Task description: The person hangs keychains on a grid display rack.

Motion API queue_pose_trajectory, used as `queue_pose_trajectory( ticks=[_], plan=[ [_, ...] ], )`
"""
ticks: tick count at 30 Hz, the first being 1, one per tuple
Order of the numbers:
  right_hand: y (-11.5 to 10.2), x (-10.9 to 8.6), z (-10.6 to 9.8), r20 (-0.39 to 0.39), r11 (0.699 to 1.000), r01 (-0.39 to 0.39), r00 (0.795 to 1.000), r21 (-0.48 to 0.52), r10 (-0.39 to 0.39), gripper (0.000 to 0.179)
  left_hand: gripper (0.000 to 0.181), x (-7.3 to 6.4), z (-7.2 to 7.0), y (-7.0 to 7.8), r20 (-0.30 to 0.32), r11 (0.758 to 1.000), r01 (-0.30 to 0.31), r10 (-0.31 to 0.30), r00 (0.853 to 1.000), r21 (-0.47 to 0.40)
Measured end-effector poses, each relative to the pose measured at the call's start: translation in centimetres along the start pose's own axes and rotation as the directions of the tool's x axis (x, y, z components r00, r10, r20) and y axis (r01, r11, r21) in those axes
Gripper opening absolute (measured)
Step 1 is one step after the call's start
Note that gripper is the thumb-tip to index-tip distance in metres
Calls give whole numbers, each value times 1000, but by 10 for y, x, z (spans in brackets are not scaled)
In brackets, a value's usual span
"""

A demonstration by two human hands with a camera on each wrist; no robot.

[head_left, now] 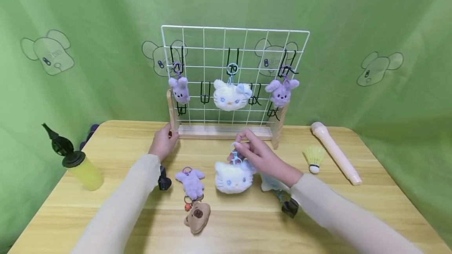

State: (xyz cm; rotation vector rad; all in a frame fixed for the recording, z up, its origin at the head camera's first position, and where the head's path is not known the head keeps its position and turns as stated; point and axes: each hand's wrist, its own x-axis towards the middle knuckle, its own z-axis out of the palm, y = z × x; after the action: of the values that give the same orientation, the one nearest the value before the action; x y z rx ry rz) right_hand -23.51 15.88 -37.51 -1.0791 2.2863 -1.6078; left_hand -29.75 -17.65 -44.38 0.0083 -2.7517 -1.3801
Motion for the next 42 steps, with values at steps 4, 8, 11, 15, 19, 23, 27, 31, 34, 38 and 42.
queue_pose_trajectory(
  ticks=[4, 8, 11, 15, 19, 23, 27, 31, 34, 38, 42],
  plan=[
    [-1, 21, 9, -87, 1000, 17, 996, -4, -17, 10, 53, 1, 0, 2, 6, 1000, -1, 1, 1000, -7],
    [-2, 44, 17, -208, 996, 70, 975, -46, -78, 10, 54, 2, 1, 4, 11, 1000, -9, 9, 1000, -16],
    [-6, 63, 25, -280, 992, 106, 952, -67, -121, 11, 55, 4, 0, 4, 11, 1000, -10, 10, 1000, -22],
    [-14, 84, 34, -330, 991, 111, 935, -80, -132, 14, 54, 4, -1, 3, -3, 1000, -17, 16, 1000, -13],
    [-20, 103, 39, -366, 992, 82, 924, -95, -112, 17, 51, 3, -2, 2, -15, 999, -33, 33, 999, 0],
    [-24, 117, 41, -396, 994, 50, 914, -98, -85, 17, 51, 3, -2, 2, -14, 999, -34, 34, 999, -2],
    [-26, 127, 43, -415, 995, 6, 909, -99, -46, 14, 54, 3, -2, 1, -10, 1000, -30, 30, 999, -1],
    [-21, 133, 45, -418, 994, -47, 908, -95, 3, 13, 54, 3, -2, 1, 2, 1000, -13, 13, 1000, 3],
    [-17, 134, 48, -429, 989, -92, 903, -113, 35, 14, 54, 2, -2, 0, 6, 1000, -6, 6, 1000, 6],
    [-14, 135, 51, -441, 979, -135, 896, -153, 55, 15, 53, 2, -1, -2, 0, 1000, -11, 11, 1000, 10],
    [-12, 134, 53, -430, 970, -139, 902, -200, 40, 17, 53, 3, -2, -4, -13, 1000, -19, 19, 1000, 22]
  ],
)
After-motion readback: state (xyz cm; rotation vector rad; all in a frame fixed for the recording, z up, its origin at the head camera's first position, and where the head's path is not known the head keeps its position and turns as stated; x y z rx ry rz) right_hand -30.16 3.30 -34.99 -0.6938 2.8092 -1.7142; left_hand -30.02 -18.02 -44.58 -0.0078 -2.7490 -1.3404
